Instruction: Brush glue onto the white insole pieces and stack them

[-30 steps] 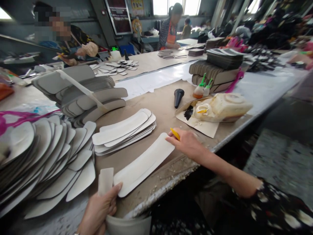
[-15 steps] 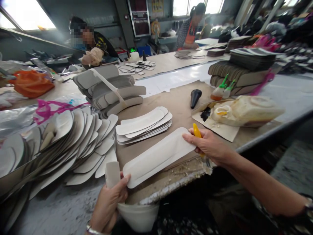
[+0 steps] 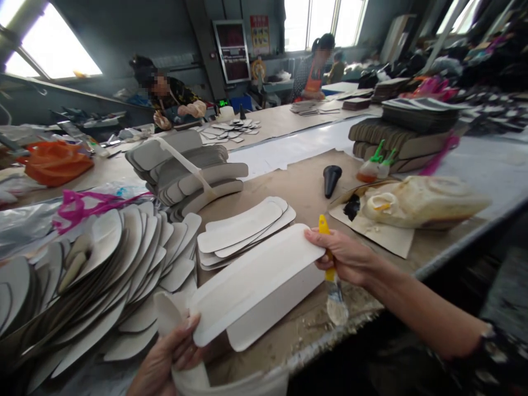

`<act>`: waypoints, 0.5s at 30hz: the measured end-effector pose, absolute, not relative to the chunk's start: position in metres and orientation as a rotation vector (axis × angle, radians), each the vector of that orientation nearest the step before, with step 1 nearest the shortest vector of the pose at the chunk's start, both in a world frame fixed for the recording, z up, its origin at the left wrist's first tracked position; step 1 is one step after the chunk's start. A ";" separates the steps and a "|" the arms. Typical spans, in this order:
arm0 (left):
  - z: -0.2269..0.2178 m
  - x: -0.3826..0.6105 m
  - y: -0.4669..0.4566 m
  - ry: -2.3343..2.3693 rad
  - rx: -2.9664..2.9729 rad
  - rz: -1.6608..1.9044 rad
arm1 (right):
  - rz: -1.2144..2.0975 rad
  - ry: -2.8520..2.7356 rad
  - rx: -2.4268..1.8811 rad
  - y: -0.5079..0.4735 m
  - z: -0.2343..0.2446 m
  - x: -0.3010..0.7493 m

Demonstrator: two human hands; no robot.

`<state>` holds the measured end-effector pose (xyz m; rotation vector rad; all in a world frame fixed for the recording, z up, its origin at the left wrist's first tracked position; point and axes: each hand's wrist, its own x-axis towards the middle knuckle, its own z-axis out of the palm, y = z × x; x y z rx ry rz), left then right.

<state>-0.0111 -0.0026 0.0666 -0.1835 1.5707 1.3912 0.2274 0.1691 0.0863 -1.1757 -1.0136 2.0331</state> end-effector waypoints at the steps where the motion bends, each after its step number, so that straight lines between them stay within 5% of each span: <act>1: 0.070 -0.017 0.006 1.560 -0.205 1.389 | 2.014 -1.064 -1.176 0.178 0.088 0.222; 10: 0.088 -0.057 0.071 1.497 0.036 1.520 | 1.598 -1.618 -1.416 0.260 0.095 0.167; 15: 0.079 -0.060 0.027 1.834 0.075 1.263 | 0.702 -2.255 -1.652 0.267 0.097 0.180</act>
